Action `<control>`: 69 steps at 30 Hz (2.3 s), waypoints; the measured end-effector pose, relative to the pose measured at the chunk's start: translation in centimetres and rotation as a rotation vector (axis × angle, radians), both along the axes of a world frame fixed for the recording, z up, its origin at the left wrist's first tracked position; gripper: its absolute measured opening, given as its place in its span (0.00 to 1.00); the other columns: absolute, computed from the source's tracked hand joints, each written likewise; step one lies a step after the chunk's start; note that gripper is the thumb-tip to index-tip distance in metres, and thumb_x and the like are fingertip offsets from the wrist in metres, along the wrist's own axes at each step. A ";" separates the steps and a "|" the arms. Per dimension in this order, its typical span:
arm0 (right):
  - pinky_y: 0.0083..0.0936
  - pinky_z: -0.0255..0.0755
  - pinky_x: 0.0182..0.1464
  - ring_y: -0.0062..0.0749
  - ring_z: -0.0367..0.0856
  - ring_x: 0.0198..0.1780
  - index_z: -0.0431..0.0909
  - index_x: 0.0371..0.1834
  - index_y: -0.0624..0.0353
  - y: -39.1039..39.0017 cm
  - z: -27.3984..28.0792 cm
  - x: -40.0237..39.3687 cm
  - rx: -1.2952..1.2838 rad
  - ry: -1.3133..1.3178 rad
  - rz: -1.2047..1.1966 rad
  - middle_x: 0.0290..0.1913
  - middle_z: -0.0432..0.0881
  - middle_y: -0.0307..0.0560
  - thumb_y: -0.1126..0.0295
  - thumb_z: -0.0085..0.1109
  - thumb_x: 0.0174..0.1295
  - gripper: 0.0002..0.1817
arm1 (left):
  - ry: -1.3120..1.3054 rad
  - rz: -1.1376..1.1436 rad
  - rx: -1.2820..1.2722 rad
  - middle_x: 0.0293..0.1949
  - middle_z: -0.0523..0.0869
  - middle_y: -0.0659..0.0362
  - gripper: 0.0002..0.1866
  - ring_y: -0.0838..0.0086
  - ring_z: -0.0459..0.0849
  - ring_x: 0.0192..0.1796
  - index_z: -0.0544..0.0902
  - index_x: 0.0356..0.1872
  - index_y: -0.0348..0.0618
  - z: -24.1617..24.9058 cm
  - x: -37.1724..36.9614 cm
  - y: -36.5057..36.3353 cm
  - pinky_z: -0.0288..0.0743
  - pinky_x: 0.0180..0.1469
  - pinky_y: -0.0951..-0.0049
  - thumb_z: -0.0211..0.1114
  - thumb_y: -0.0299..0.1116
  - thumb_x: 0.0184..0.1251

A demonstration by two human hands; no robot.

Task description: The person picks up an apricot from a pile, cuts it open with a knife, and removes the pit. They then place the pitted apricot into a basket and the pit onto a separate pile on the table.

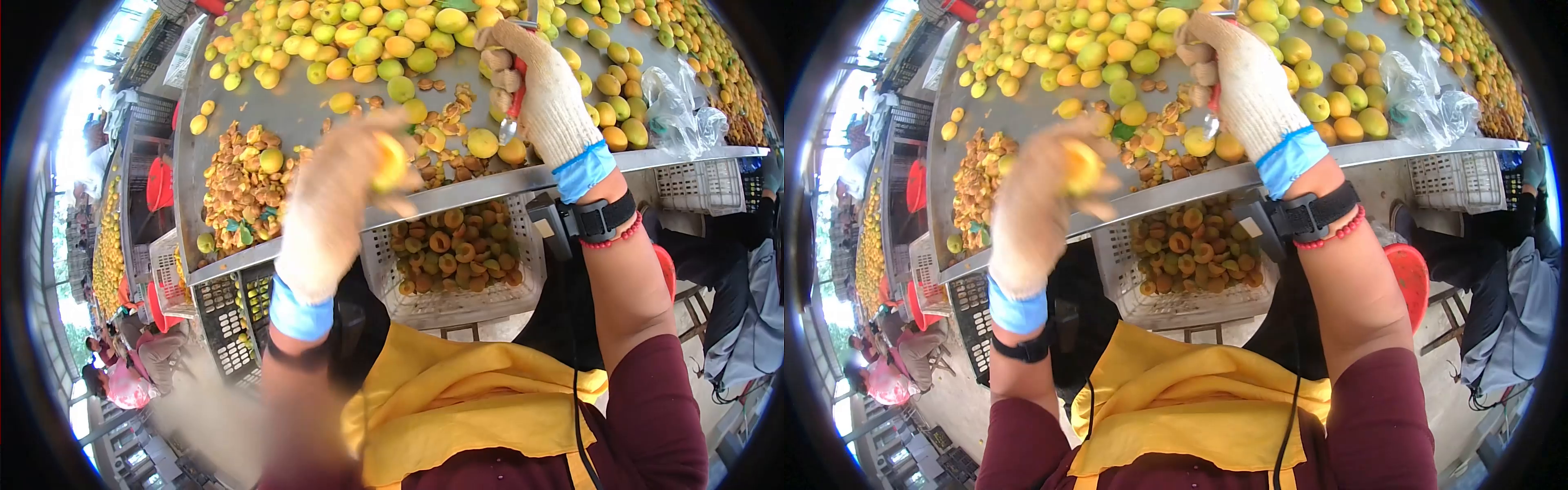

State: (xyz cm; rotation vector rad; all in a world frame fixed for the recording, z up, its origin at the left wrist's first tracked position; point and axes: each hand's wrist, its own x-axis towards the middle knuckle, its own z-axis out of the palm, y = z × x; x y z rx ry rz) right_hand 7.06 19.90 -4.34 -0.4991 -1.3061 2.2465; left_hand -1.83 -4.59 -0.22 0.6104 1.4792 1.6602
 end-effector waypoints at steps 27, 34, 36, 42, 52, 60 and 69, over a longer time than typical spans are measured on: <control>0.16 0.64 0.18 0.17 0.72 0.16 0.79 0.41 0.58 -5.4 5.2 7.6 0.108 -0.149 0.343 0.22 0.76 0.37 0.43 0.56 0.77 0.25 | 0.112 0.059 0.085 0.47 0.86 0.54 0.28 0.71 0.87 0.46 0.72 0.74 0.31 1.3 2.8 3.9 0.83 0.51 0.72 0.60 0.18 0.72; 0.14 0.64 0.19 0.15 0.74 0.20 0.79 0.42 0.57 -5.1 4.6 8.0 0.129 -0.194 0.335 0.23 0.77 0.37 0.43 0.55 0.78 0.25 | 0.111 -0.005 0.034 0.43 0.88 0.56 0.26 0.72 0.88 0.44 0.77 0.67 0.32 1.0 4.3 5.2 0.83 0.46 0.75 0.69 0.22 0.69; 0.14 0.64 0.19 0.14 0.74 0.21 0.79 0.42 0.57 -5.1 4.6 7.9 0.120 -0.228 0.336 0.24 0.77 0.37 0.44 0.55 0.78 0.25 | 0.065 0.057 0.056 0.42 0.88 0.56 0.20 0.75 0.88 0.44 0.80 0.61 0.36 0.5 4.5 5.3 0.83 0.46 0.74 0.70 0.25 0.70; 0.20 0.69 0.24 0.17 0.76 0.25 0.80 0.38 0.59 -6.0 4.9 7.2 0.234 -0.308 0.441 0.27 0.77 0.37 0.46 0.57 0.77 0.24 | 0.812 0.073 -0.337 0.45 0.87 0.52 0.18 0.75 0.89 0.46 0.80 0.59 0.42 -0.3 2.1 4.3 0.83 0.49 0.68 0.68 0.26 0.69; 0.24 0.76 0.29 0.25 0.83 0.28 0.83 0.46 0.64 -7.1 4.3 7.2 0.411 -0.319 0.463 0.30 0.82 0.43 0.46 0.57 0.77 0.26 | 0.328 0.058 -0.243 0.35 0.84 0.61 0.23 0.84 0.78 0.25 0.77 0.68 0.36 1.9 2.3 2.3 0.73 0.26 0.83 0.58 0.20 0.73; 0.27 0.76 0.31 0.27 0.85 0.26 0.85 0.45 0.63 -7.6 4.5 7.2 0.478 -0.345 0.463 0.25 0.82 0.45 0.47 0.59 0.76 0.25 | 0.145 0.021 -0.184 0.32 0.80 0.66 0.20 0.87 0.72 0.23 0.77 0.64 0.41 2.4 1.6 1.8 0.68 0.23 0.82 0.62 0.22 0.72; 0.25 0.73 0.30 0.21 0.81 0.27 0.83 0.45 0.63 -8.7 4.5 7.4 0.381 -0.314 0.436 0.25 0.82 0.41 0.46 0.59 0.77 0.26 | -0.006 0.025 -0.098 0.39 0.84 0.62 0.24 0.86 0.73 0.24 0.77 0.67 0.35 3.2 2.1 1.9 0.63 0.21 0.84 0.59 0.20 0.69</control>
